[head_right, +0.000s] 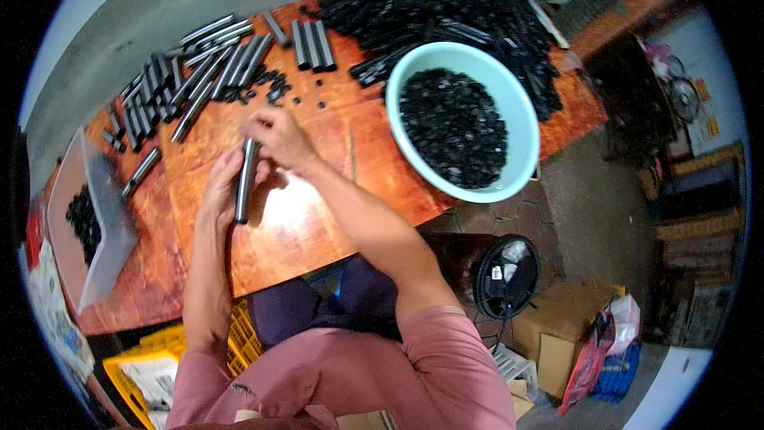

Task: The person assembles small cylindrical metal parts with black plastic components at a wooden table. They pick up a metal tube, insert a black piece, and place the assembled unit into a yellow basket.

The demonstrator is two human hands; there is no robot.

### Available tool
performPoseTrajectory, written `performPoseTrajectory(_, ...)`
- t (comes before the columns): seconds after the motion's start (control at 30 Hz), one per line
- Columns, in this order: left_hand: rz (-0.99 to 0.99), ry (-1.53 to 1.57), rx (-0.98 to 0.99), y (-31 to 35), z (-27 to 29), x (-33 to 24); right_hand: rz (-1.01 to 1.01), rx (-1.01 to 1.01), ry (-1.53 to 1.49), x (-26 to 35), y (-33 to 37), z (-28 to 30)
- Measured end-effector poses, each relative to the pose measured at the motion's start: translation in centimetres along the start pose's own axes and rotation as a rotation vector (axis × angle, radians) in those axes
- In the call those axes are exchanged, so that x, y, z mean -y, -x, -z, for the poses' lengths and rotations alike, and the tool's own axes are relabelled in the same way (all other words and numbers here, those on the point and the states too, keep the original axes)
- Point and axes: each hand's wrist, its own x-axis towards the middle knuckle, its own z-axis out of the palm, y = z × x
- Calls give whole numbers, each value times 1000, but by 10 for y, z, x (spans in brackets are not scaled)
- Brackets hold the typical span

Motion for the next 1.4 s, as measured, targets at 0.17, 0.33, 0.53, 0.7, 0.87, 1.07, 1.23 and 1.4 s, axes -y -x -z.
performPoseTrajectory(0.17, -10, 196, 10, -2, 4, 6, -60, 41, -45, 11, 4, 3)
performPoseTrajectory(0.33, -239, 245, -142, -3, 0, -8, 24, 24, -35, -8, -3, -2)
performPoseTrajectory(0.53, -390, 192, -244, -2, 13, -16, -177, 167, -141, -9, 8, -24)
performPoseTrajectory(0.7, -406, -31, -315, 3, 14, -29, -208, 163, -73, -3, 9, -22)
performPoseTrajectory(0.87, -374, -113, -286, 3, 28, -29, -222, 175, -33, 4, 6, -11)
performPoseTrajectory(1.07, -359, -257, -355, 1, 23, -29, -253, 197, 22, 7, 5, -11)
performPoseTrajectory(1.23, -336, -161, -346, -1, 22, -24, -254, 232, -6, 8, 8, -16)
performPoseTrajectory(1.4, -300, -83, -342, -5, 22, -16, -237, 195, 15, -2, 9, -21)
